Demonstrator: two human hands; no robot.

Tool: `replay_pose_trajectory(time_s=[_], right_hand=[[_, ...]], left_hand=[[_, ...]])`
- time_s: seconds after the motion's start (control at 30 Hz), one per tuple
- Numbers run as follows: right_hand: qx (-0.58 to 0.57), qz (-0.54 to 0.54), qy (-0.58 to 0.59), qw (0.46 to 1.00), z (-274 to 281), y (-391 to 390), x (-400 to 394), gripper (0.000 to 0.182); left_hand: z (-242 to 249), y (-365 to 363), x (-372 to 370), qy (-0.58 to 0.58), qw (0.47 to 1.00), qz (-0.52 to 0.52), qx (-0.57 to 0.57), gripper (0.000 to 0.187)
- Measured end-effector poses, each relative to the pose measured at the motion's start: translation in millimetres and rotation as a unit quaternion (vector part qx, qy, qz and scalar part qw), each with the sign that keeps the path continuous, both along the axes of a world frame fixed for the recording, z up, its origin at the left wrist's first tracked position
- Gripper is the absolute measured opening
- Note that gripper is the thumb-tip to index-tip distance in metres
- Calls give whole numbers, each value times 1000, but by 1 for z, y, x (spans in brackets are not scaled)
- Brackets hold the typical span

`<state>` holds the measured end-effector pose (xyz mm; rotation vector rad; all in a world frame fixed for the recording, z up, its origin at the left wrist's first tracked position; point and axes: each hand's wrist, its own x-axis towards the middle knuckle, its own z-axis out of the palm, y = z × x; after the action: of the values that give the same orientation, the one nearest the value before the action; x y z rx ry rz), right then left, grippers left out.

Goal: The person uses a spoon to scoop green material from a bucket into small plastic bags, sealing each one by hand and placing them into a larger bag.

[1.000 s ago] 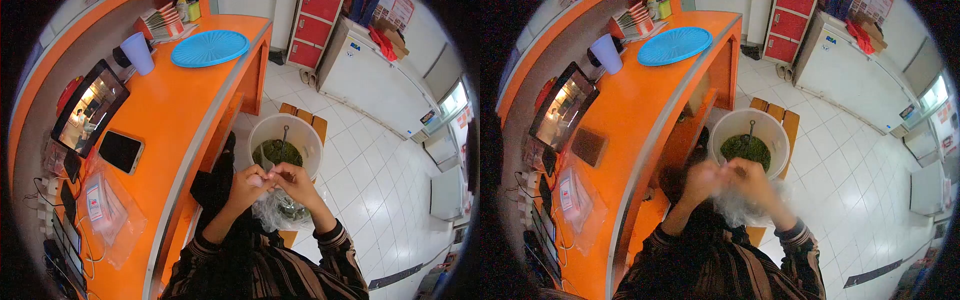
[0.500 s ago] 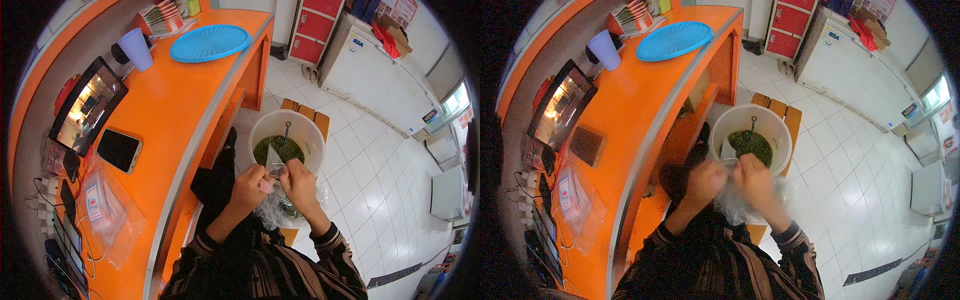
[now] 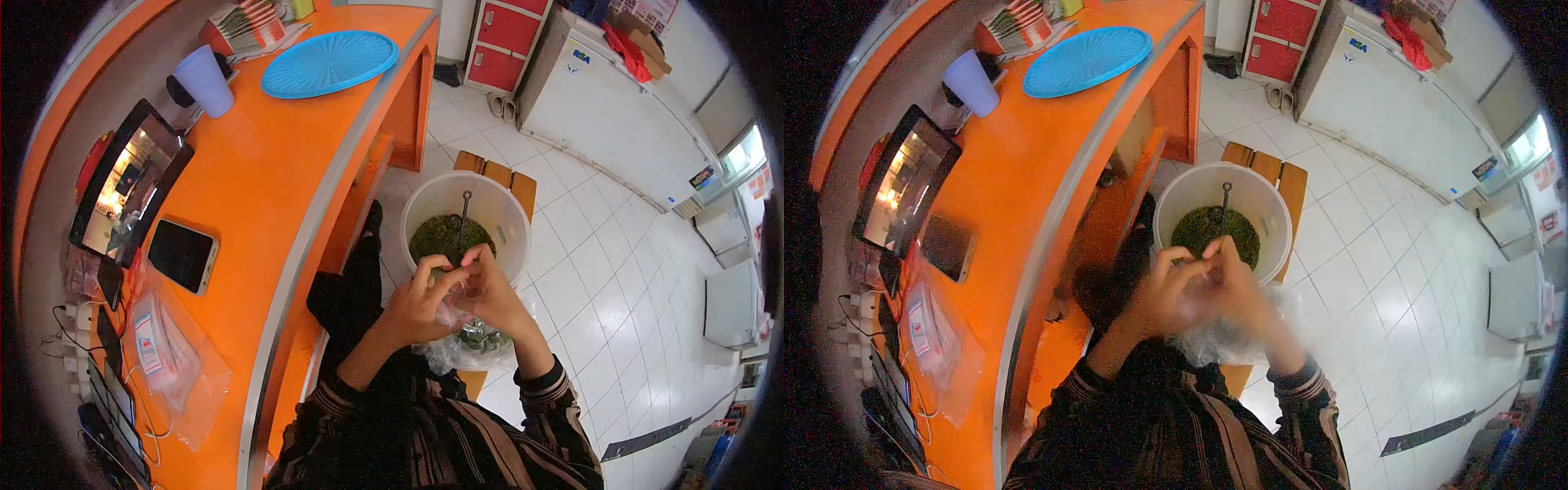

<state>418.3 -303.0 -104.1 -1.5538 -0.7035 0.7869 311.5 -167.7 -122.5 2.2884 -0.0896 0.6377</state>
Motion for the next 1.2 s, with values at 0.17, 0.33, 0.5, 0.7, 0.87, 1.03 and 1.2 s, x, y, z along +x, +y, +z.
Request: replay_pose_trajectory(time_s=[0.17,0.33,0.5,0.7,0.87,1.03,1.2], right_hand=[[-11,80,-2,997,12,3,13,46],[-40,65,-189,979,-32,20,91,35],[-154,219,-573,775,-116,49,118,28],[-317,361,-565,671,-135,93,97,9],[-472,279,-500,671,-91,83,128,35],[-371,43,-242,895,-150,65,172,44],[-280,51,-140,948,-148,78,170,32]], left_hand=[[-39,19,4,-36,999,-13,34,54],[-49,44,-25,45,986,85,-139,58],[-72,58,-44,30,950,75,-302,70],[-72,56,-57,59,926,49,-370,72],[-91,60,-65,10,914,25,-406,71],[-113,61,-65,8,915,-3,-404,70],[-115,50,-62,66,892,3,-447,66]])
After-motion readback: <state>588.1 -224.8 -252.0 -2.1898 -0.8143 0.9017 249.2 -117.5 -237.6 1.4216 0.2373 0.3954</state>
